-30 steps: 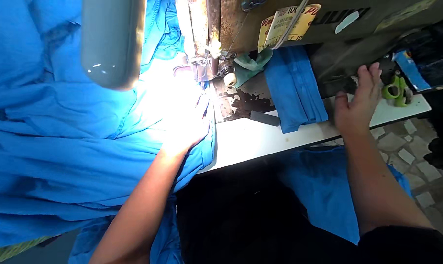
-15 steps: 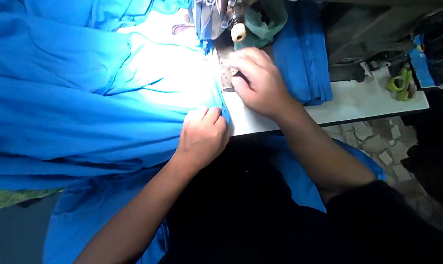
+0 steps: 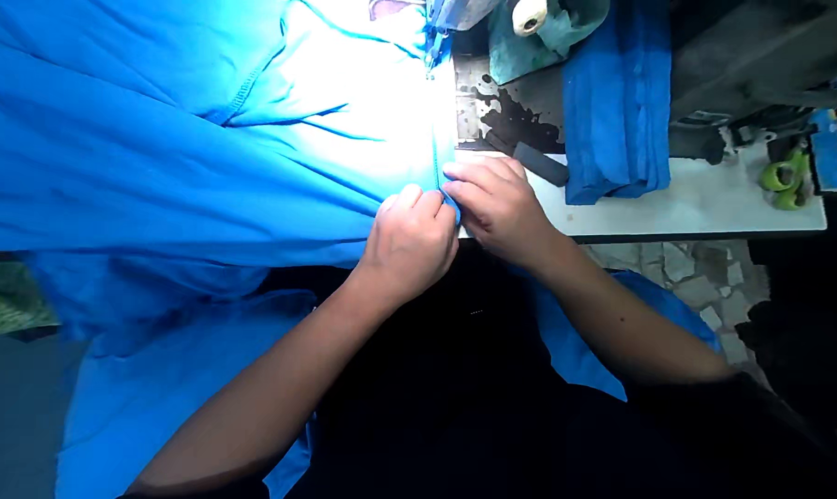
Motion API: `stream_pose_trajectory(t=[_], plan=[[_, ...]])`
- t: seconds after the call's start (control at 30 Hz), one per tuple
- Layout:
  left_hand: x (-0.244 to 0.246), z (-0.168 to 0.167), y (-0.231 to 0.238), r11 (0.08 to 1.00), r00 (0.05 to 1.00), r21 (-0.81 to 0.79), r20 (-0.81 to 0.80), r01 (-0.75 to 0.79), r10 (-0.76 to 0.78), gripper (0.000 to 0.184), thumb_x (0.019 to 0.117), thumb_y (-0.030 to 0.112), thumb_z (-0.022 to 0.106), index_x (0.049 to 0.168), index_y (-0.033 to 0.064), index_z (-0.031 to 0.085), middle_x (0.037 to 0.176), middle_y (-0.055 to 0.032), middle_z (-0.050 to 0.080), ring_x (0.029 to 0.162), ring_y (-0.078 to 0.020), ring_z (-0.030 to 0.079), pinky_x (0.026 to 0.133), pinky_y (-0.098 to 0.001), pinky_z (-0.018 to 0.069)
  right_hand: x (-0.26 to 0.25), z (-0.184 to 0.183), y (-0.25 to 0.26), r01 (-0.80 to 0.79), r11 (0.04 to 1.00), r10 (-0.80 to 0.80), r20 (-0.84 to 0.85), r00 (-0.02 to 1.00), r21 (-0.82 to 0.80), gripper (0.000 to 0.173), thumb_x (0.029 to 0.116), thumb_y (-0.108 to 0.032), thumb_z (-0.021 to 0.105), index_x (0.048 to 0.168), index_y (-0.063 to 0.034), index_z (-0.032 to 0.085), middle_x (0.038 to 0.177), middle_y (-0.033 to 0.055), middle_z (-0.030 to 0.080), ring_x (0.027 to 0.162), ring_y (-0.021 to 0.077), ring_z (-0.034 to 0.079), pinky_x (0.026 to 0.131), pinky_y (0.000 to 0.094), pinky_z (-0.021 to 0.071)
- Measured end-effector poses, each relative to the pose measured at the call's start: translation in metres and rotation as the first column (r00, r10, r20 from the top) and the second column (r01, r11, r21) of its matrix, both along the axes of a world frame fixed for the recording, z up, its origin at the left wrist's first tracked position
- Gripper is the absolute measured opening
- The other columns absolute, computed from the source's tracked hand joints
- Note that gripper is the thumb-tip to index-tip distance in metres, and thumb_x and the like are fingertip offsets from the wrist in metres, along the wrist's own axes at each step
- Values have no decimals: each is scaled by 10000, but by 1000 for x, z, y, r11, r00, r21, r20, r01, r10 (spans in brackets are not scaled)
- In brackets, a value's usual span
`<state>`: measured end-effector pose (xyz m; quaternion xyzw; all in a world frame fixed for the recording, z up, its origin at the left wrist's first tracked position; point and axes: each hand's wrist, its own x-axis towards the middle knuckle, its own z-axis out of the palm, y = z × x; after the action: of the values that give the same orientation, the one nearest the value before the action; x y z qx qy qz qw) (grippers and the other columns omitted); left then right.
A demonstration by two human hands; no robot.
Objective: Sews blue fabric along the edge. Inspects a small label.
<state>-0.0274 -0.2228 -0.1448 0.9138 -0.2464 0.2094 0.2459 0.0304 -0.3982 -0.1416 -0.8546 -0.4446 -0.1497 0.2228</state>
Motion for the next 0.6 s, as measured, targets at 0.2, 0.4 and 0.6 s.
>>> stream_pose_trajectory(t=[0.2,0.4,0.6], plan=[[4,11,17,994,991,-58,-100,88,-93,277,913,193,551,737,11,665,866,-170,730,764,-310,691,653,-426,532,-2,4,2,-35,998,37,46,998,-45,190,957,24,530,907,-16,709,1134,179,752,1151,351,690,1003,523,479],[64,28,40,982,945,69,-291,177,-150,487,1003,187,413,1415,-2,590,1440,-222,587,1343,-411,551,1084,-601,395,-4,7,4,-68,995,71,33,997,-77,188,942,37,510,871,-8,678,1147,216,739,1124,375,701,960,527,509],[90,9,45,929,926,232,-315,288,-208,606,1000,253,343,1566,49,410,1648,-169,347,1529,-375,313,1203,-596,232,-7,10,10,-49,994,51,20,998,-96,173,941,33,527,873,-15,678,1075,212,737,1040,369,712,873,502,532]])
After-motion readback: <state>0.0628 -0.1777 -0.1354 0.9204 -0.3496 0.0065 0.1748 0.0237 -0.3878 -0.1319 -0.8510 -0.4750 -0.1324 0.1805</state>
